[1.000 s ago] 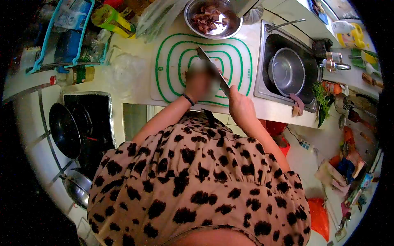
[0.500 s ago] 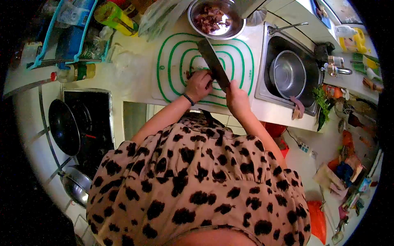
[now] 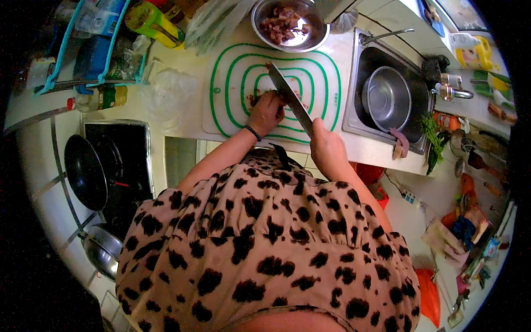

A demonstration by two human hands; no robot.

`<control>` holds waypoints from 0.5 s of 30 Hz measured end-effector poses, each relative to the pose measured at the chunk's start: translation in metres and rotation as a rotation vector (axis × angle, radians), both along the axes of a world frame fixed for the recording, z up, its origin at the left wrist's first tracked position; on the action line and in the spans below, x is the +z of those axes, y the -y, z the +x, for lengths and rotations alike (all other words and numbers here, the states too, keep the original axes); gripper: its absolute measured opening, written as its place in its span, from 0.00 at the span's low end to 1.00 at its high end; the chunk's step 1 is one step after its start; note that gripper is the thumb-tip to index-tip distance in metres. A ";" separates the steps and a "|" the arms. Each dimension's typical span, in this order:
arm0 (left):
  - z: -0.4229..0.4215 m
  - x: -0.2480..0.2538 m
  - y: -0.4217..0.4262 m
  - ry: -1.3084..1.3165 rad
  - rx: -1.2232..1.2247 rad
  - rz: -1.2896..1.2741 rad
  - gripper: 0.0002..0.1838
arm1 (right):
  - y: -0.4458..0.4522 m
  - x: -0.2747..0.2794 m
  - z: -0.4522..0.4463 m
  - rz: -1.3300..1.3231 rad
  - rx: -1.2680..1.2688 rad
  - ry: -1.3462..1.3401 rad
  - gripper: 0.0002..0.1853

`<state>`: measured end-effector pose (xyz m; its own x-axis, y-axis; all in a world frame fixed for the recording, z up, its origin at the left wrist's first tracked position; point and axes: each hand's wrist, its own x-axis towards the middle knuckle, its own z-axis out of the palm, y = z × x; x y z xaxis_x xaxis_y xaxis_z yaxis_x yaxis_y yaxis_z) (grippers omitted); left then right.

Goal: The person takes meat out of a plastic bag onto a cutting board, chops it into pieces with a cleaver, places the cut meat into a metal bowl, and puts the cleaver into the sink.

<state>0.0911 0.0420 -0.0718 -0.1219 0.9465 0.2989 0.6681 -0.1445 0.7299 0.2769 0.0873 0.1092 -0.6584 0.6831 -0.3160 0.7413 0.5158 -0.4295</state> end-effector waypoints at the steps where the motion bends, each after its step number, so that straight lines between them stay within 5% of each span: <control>1: 0.001 0.004 0.000 -0.028 0.027 0.011 0.24 | 0.001 0.001 -0.001 -0.001 -0.005 0.011 0.09; 5: -0.002 0.047 -0.002 -0.044 0.035 0.095 0.23 | 0.001 -0.010 -0.002 0.029 0.026 0.024 0.09; 12: 0.002 0.023 -0.001 -0.088 0.016 0.109 0.25 | -0.006 -0.034 -0.016 0.024 0.064 0.111 0.10; 15: 0.000 0.035 0.004 0.044 0.069 0.007 0.24 | -0.013 -0.077 -0.017 0.125 0.114 -0.029 0.20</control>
